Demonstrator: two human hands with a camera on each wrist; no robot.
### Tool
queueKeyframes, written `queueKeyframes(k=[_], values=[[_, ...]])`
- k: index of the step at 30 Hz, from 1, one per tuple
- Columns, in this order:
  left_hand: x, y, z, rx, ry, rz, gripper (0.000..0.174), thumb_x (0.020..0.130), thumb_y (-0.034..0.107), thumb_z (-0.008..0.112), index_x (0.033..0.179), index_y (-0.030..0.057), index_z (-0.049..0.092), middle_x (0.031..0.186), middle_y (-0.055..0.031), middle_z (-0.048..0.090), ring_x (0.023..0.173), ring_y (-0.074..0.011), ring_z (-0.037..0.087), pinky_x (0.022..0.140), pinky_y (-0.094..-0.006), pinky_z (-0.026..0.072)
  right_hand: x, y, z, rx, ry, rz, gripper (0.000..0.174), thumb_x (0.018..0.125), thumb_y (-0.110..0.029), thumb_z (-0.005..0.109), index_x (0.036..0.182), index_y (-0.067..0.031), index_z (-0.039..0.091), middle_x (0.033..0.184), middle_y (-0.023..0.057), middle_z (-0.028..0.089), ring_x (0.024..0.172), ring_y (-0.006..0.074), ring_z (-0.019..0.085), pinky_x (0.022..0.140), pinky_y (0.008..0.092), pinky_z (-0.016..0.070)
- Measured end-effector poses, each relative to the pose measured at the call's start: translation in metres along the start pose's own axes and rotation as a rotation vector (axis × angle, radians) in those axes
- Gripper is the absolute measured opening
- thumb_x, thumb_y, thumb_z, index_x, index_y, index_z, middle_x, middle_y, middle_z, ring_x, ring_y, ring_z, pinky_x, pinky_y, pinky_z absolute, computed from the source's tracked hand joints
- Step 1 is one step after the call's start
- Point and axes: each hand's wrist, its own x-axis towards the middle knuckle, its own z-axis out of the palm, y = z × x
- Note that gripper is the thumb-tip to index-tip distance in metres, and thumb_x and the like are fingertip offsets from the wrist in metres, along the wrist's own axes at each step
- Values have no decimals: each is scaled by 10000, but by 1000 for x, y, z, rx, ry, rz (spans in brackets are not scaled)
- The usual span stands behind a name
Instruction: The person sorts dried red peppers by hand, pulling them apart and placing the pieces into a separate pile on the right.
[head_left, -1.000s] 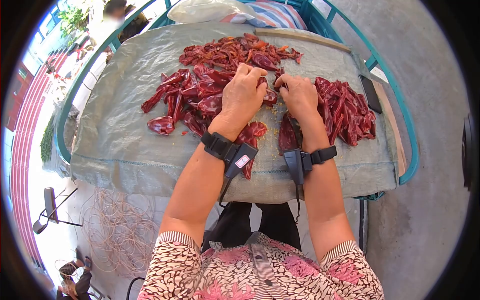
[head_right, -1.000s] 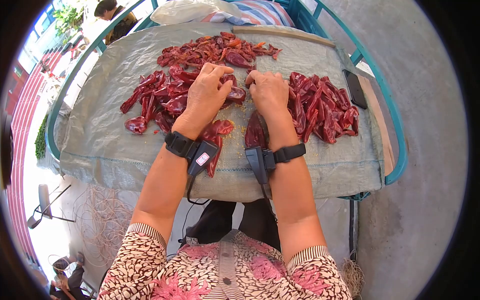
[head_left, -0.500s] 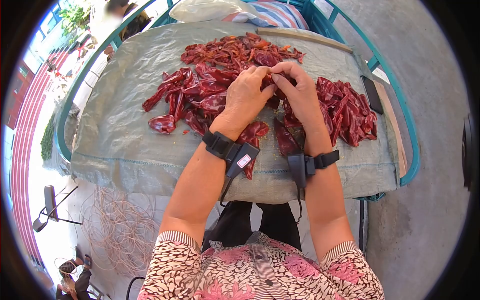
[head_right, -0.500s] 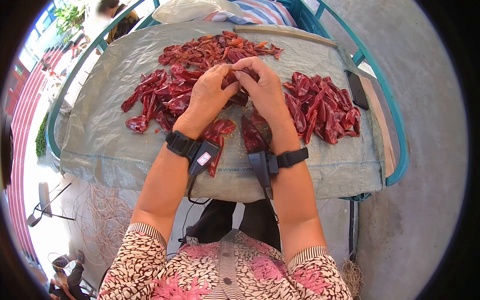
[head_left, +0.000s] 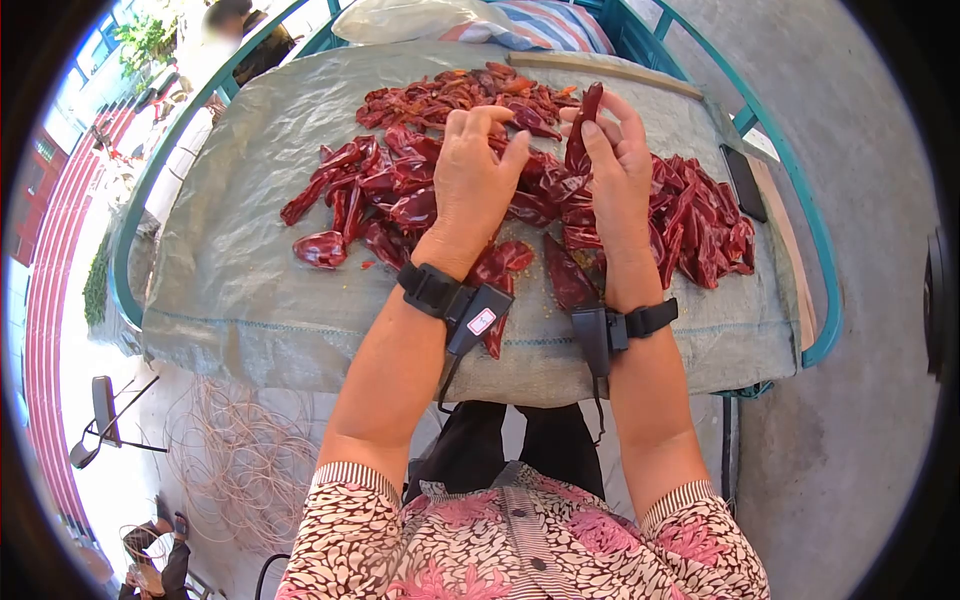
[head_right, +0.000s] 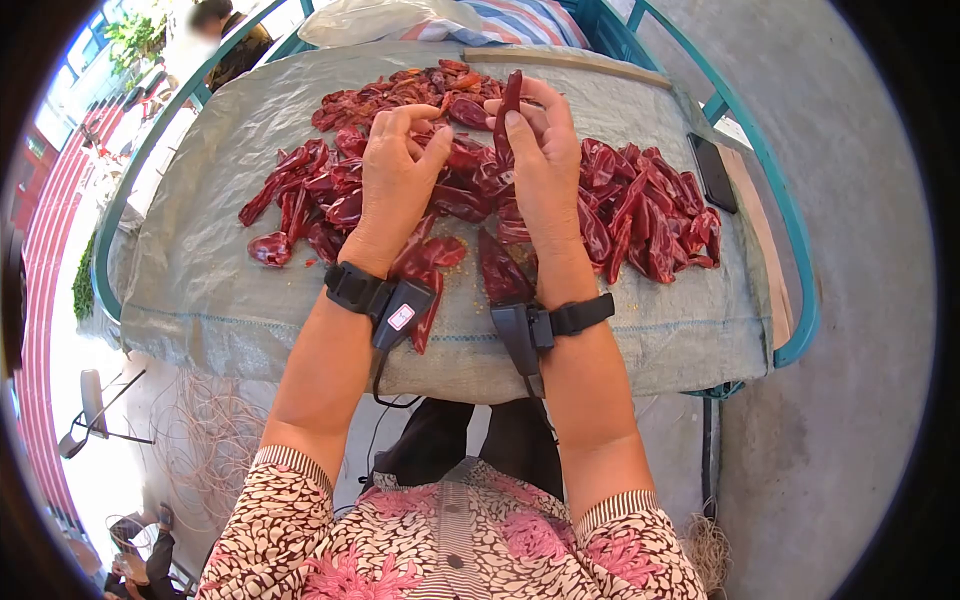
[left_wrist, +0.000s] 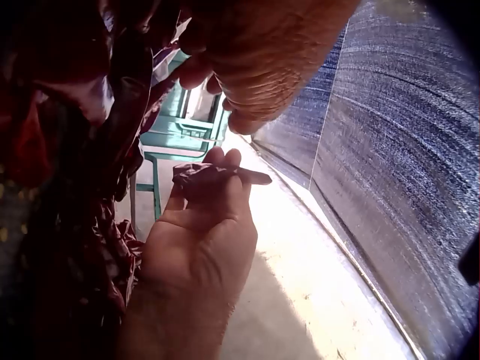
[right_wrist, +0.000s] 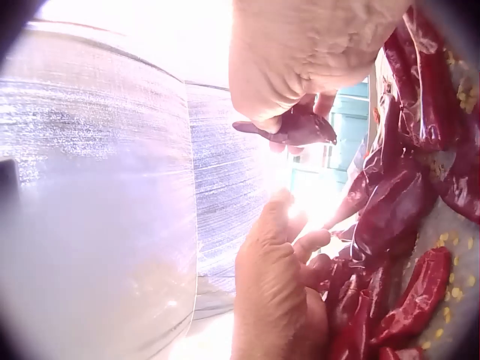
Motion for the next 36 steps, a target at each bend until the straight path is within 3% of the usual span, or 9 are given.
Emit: queueKeyframes(k=[5,12,15,18,21,24,29,33,36], values=[[-1,14,-6,-176,-288,-60,489,905,197,792,1324,60,580,1098,-114,716,743,-144,668,697,-296,549,-2,4,4,188,-93,37,206,1054,-40,532,1257,-7,532,1173,130,712,1056,155,674,905,276,537],[-4,9,2,-209,-164,-13,534,888,148,799,1353,61,550,1114,-113,748,801,-154,707,720,-296,564,-5,1,6,147,-248,49,148,1060,-63,549,1198,-11,563,1146,75,703,1022,96,646,883,244,505],[-2,12,-1,-205,-156,-58,517,895,125,781,1353,53,553,1092,-118,742,798,-168,700,741,-301,567,-8,-4,10,166,-209,69,134,1011,-7,557,1132,-16,616,1113,76,718,1015,130,660,883,273,508],[1,8,-3,-93,-145,-65,515,906,115,759,1370,40,549,1063,-124,729,783,-173,679,748,-308,566,-5,0,-2,-351,-96,-40,191,928,27,549,1030,-53,689,1099,86,739,1017,232,683,893,361,514],[-1,-7,4,-1,-52,-11,522,911,124,749,1385,29,552,1041,-124,711,768,-161,654,738,-312,557,-1,15,-14,-810,-23,-18,244,852,12,562,950,-108,750,1094,95,747,1057,326,668,951,459,476],[0,-12,7,3,42,24,500,916,134,744,1372,19,576,1110,-132,669,751,-150,636,736,-310,548,-8,23,-19,-1224,-213,71,241,856,-48,601,975,-168,772,1090,85,751,1098,335,630,1008,491,408],[-2,5,-2,-49,40,-77,429,920,128,733,1316,8,619,1213,-140,580,726,-152,621,763,-306,542,-7,27,-21,-1262,-230,133,211,860,-95,630,969,-199,778,1060,70,751,1117,314,605,1023,487,371],[-2,5,-2,-37,20,-67,356,923,118,723,1258,22,655,1142,-126,592,731,-154,619,770,-315,531,-6,13,-15,-1268,-166,232,197,877,-101,624,955,-200,776,1063,66,750,1128,323,600,1022,493,373],[-2,5,-2,-40,-8,-56,282,926,108,714,1195,26,688,1073,-111,600,719,-156,612,756,-317,522,-11,19,-23,-1341,-185,115,159,877,-133,645,947,-200,771,1035,74,753,1122,330,603,1015,497,373]])
